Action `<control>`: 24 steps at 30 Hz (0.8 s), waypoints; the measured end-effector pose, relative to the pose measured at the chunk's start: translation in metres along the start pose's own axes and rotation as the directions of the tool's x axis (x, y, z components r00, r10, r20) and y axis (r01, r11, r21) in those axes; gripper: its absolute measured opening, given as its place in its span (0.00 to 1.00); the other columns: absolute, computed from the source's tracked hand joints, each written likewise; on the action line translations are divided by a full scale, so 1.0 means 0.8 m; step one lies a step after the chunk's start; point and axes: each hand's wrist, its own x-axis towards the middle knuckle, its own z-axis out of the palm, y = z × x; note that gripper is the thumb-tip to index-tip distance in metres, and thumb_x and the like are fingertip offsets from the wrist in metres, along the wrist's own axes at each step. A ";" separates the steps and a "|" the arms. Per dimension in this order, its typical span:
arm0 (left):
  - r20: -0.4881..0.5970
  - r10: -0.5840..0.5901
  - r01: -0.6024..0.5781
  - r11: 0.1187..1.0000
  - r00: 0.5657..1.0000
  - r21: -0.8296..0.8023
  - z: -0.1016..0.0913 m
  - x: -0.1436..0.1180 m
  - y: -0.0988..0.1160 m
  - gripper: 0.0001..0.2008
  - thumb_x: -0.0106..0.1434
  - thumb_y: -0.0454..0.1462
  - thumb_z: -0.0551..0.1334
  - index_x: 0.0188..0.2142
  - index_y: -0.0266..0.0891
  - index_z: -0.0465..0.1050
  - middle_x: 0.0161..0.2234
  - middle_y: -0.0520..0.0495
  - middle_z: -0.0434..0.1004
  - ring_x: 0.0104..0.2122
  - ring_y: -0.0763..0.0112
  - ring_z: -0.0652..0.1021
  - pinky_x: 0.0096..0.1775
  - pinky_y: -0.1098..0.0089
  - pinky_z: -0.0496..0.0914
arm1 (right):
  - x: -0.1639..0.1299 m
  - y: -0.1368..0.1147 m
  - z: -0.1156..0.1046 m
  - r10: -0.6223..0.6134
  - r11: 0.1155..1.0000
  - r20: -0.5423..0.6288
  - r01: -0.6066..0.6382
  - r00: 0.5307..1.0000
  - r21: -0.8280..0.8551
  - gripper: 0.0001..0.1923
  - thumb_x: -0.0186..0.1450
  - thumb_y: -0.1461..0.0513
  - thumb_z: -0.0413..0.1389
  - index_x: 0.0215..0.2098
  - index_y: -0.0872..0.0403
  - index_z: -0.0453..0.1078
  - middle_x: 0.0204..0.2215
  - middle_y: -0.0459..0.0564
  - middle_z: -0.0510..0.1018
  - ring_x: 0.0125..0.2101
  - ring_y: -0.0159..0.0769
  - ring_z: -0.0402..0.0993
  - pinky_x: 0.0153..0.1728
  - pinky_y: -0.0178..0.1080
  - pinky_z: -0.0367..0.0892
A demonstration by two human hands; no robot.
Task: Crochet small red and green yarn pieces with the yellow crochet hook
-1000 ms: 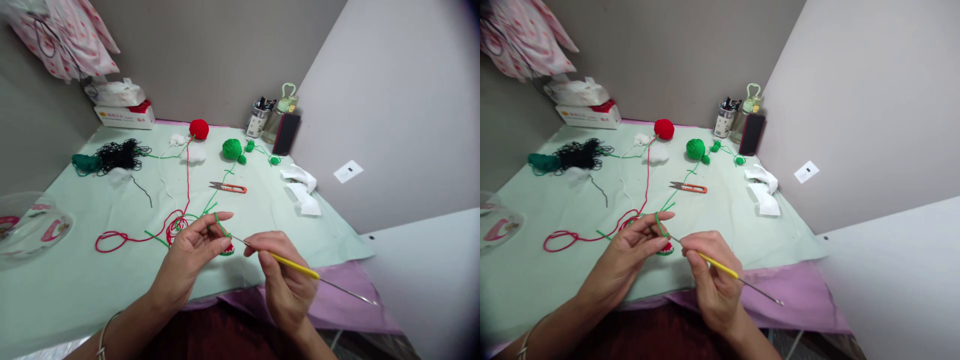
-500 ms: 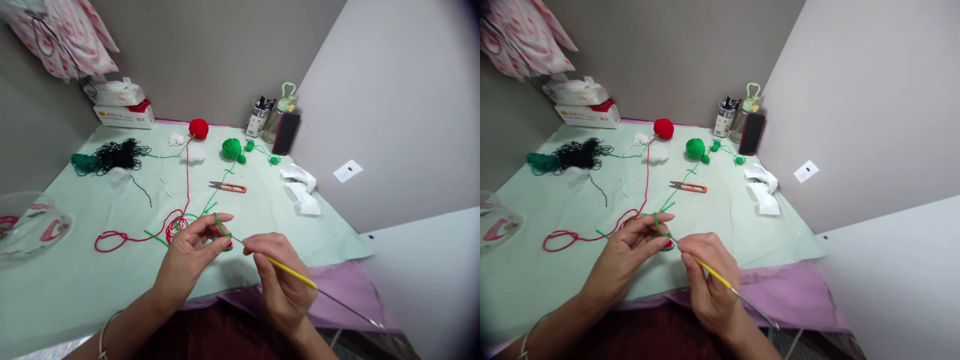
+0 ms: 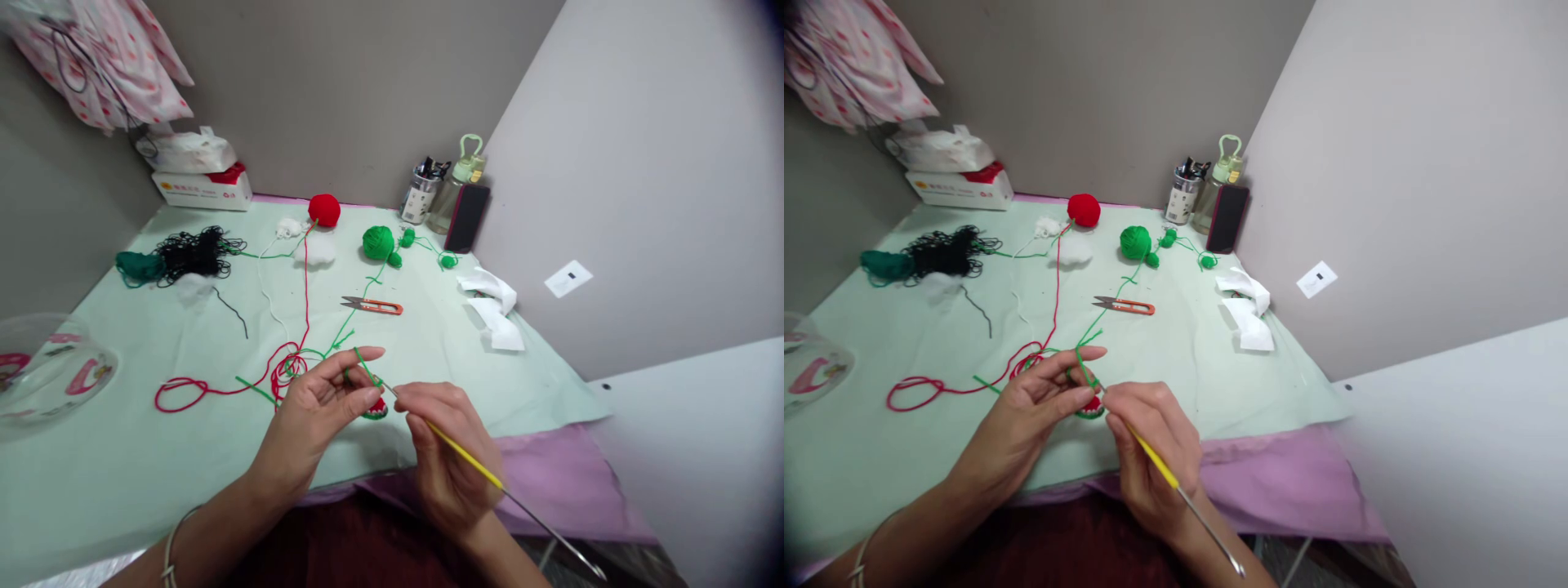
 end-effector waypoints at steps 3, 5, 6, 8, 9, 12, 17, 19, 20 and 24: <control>-0.002 -0.026 0.026 1.000 1.000 -0.015 0.002 -0.001 0.002 0.16 0.60 0.40 0.77 0.48 0.50 0.87 0.31 0.54 0.76 0.33 0.73 0.74 0.40 0.73 0.69 | -0.001 0.000 0.002 -0.004 1.000 -0.021 0.004 1.000 -0.009 0.18 0.71 0.75 0.54 0.53 0.54 0.75 0.41 0.52 0.82 0.42 0.35 0.80 0.41 0.38 0.79; -0.001 -0.036 0.036 0.999 0.999 -0.028 0.003 -0.002 0.003 0.16 0.59 0.40 0.77 0.48 0.49 0.87 0.30 0.53 0.76 0.33 0.73 0.73 0.40 0.73 0.68 | -0.001 0.000 0.002 -0.010 1.000 -0.034 0.009 0.999 -0.020 0.18 0.71 0.75 0.54 0.52 0.53 0.75 0.40 0.52 0.82 0.42 0.36 0.80 0.40 0.39 0.79; -0.005 -0.039 0.039 0.999 0.999 -0.036 0.004 -0.002 0.004 0.15 0.59 0.40 0.77 0.47 0.48 0.87 0.30 0.53 0.75 0.33 0.73 0.73 0.40 0.73 0.68 | -0.001 0.000 0.002 -0.012 1.000 -0.041 0.011 0.999 -0.027 0.18 0.70 0.75 0.54 0.52 0.53 0.76 0.40 0.52 0.82 0.41 0.36 0.81 0.39 0.39 0.79; -0.016 -0.042 0.042 0.998 0.999 -0.053 0.005 -0.001 0.006 0.14 0.59 0.40 0.77 0.46 0.48 0.87 0.30 0.54 0.75 0.33 0.74 0.72 0.40 0.74 0.68 | -0.001 0.000 0.002 -0.012 0.999 -0.049 0.011 0.999 -0.036 0.17 0.71 0.74 0.54 0.52 0.53 0.76 0.40 0.52 0.83 0.40 0.37 0.81 0.39 0.40 0.80; -0.024 -0.041 0.039 0.997 0.999 -0.061 0.005 -0.001 0.006 0.13 0.59 0.40 0.77 0.45 0.47 0.87 0.30 0.54 0.75 0.33 0.74 0.72 0.40 0.74 0.68 | 0.000 0.000 0.002 -0.008 0.999 -0.049 0.006 0.999 -0.037 0.17 0.71 0.74 0.54 0.52 0.52 0.76 0.39 0.52 0.83 0.40 0.37 0.81 0.38 0.40 0.80; -0.044 -0.032 0.029 0.996 0.999 -0.080 0.006 -0.001 0.007 0.08 0.58 0.38 0.77 0.38 0.45 0.86 0.31 0.53 0.76 0.34 0.73 0.72 0.39 0.74 0.68 | 0.000 0.000 0.001 0.006 1.000 -0.050 -0.007 0.999 -0.023 0.17 0.71 0.73 0.54 0.51 0.52 0.76 0.39 0.52 0.83 0.40 0.38 0.82 0.38 0.40 0.80; -0.050 -0.033 0.028 0.994 0.998 -0.107 0.006 0.000 0.008 0.06 0.57 0.38 0.77 0.34 0.43 0.84 0.30 0.53 0.76 0.33 0.72 0.73 0.39 0.73 0.68 | -0.002 -0.001 0.000 0.010 1.000 -0.051 -0.010 0.999 -0.005 0.17 0.70 0.74 0.54 0.52 0.53 0.76 0.40 0.52 0.83 0.40 0.37 0.81 0.38 0.39 0.79; -0.054 -0.031 0.025 0.994 0.998 -0.108 0.007 0.001 0.009 0.06 0.57 0.37 0.77 0.34 0.43 0.83 0.31 0.53 0.76 0.33 0.72 0.73 0.39 0.73 0.69 | -0.003 -0.001 -0.001 0.004 1.000 -0.049 -0.004 0.999 -0.003 0.17 0.71 0.73 0.54 0.52 0.53 0.76 0.40 0.52 0.83 0.40 0.38 0.81 0.38 0.40 0.79; -0.057 -0.029 0.022 0.994 0.998 -0.108 0.007 0.001 0.009 0.06 0.57 0.37 0.77 0.33 0.43 0.83 0.31 0.53 0.76 0.33 0.72 0.73 0.39 0.73 0.69 | -0.004 -0.001 -0.001 -0.003 1.000 -0.046 0.003 0.999 -0.002 0.17 0.71 0.73 0.54 0.52 0.53 0.76 0.40 0.53 0.83 0.39 0.38 0.82 0.37 0.40 0.79; -0.056 -0.027 0.020 0.994 0.998 -0.105 0.007 0.000 0.009 0.05 0.58 0.37 0.76 0.33 0.42 0.83 0.30 0.53 0.76 0.33 0.73 0.73 0.39 0.73 0.69 | -0.003 -0.001 -0.002 -0.024 1.000 -0.032 0.024 0.999 -0.005 0.17 0.71 0.72 0.54 0.53 0.53 0.76 0.40 0.53 0.83 0.39 0.39 0.82 0.36 0.41 0.79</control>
